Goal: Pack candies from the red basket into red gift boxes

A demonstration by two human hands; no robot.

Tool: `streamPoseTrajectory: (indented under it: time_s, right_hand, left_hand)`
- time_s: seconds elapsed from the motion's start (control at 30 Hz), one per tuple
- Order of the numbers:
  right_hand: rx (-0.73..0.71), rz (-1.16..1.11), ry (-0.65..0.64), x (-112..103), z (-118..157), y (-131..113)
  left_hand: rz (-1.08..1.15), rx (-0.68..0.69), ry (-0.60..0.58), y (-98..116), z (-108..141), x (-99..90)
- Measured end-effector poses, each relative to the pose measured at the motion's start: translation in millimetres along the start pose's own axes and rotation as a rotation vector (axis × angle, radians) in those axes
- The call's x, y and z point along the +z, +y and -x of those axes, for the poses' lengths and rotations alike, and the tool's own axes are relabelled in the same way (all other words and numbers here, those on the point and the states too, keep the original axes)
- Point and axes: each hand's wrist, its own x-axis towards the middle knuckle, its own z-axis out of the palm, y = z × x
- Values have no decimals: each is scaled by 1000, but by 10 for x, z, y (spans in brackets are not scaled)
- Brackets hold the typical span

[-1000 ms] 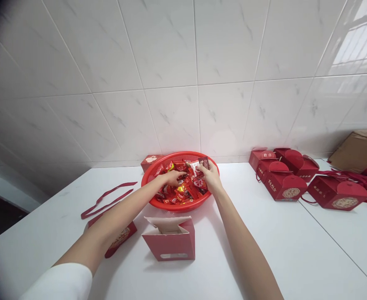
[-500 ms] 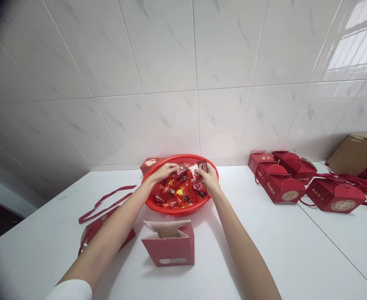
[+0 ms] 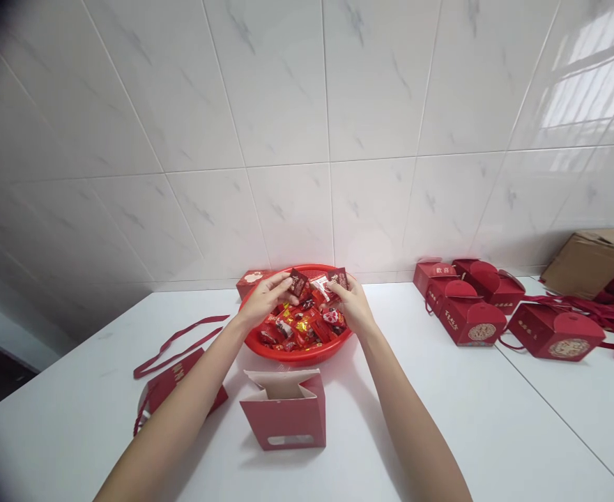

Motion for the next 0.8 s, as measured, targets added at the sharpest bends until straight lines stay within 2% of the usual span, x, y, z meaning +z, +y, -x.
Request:
streamPoseTrajectory:
  time_s: [0.1,0.17,0.3,0.4,0.47,0.5,0.67,0.73,0.8]
  right_hand:
    - [-48,55,-27,53,116,-146]
    - [-86,117,-30,82,194,-238]
    - [-178,248,-12,98,320,-384]
    - [-247,327,9,85,397,-466]
    - [-293,383,18,80,454,-522]
    - [-316,412,23,81,486,-552]
    - [-458,536,55,105,670,-705]
    - [-521,579,75,110,745,-762]
    - [-565,608,91,103,818,-815]
  left_hand:
    - [66,58,-33,172,221,19]
    - [21,121,-40,269,341,-12]
    - [-262,183,-12,347,455,-180]
    - [-549,175,66,324,446,-354]
    - [-739,105,70,298,419,-449]
    - [-824,43,25,282,402,-482]
    - [-1220,-327,-400,106,213,-509]
    - [-1256,-369,-428,-9,74,-513]
    - [-1251,-350,-397,-112,-91,-546]
